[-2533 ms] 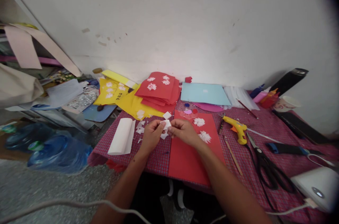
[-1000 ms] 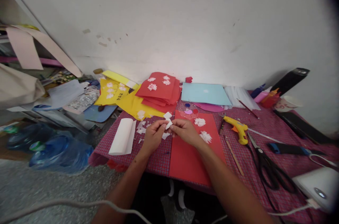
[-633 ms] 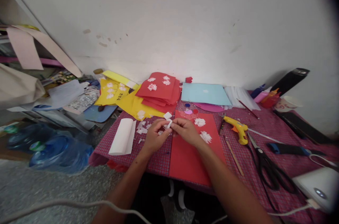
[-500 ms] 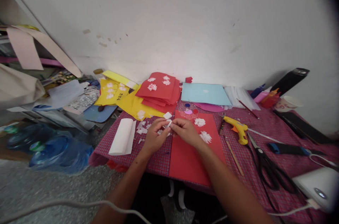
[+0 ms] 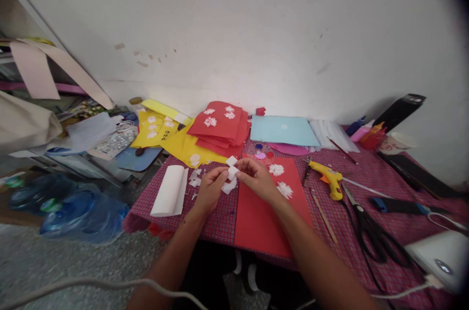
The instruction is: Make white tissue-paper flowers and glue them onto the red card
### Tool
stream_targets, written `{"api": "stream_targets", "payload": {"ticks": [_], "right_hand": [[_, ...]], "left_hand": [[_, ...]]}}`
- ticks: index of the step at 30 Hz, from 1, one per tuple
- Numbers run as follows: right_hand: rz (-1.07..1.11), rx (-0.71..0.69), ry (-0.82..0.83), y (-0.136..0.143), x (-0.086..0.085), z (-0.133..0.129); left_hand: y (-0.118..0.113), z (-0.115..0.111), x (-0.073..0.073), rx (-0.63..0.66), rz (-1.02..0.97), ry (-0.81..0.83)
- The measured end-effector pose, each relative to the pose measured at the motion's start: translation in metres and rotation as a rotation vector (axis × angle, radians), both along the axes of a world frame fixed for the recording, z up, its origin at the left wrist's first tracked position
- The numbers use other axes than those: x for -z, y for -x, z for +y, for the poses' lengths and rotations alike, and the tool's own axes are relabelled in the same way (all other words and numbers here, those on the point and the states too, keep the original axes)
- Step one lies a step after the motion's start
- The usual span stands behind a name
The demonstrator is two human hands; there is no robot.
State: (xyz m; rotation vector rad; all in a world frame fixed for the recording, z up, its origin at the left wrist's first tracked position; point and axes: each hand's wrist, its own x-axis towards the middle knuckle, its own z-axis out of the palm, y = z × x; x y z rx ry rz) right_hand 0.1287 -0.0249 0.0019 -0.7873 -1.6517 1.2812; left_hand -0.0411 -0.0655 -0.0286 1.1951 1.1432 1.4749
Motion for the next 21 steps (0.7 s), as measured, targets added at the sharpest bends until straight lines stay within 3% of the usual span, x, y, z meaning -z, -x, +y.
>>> {"api": "stream_targets", "payload": {"ticks": [6,12,21], "right_hand": [[-0.08,0.002,0.0,0.0005,0.002,0.0005],[0.012,0.007,0.101,0.0007,-0.0013,0.0008],[-0.047,0.006,-0.02,-0.0002,0.0047,0.0041]], "left_hand": [[0.0003,-0.0014,0.0003,0.02,-0.021,0.047],[-0.0001,-0.0018,0.0008,0.077,-0.072,0.038],[-0.0011,-0.0034,-0.0032,0.028,-0.046,0.072]]}}
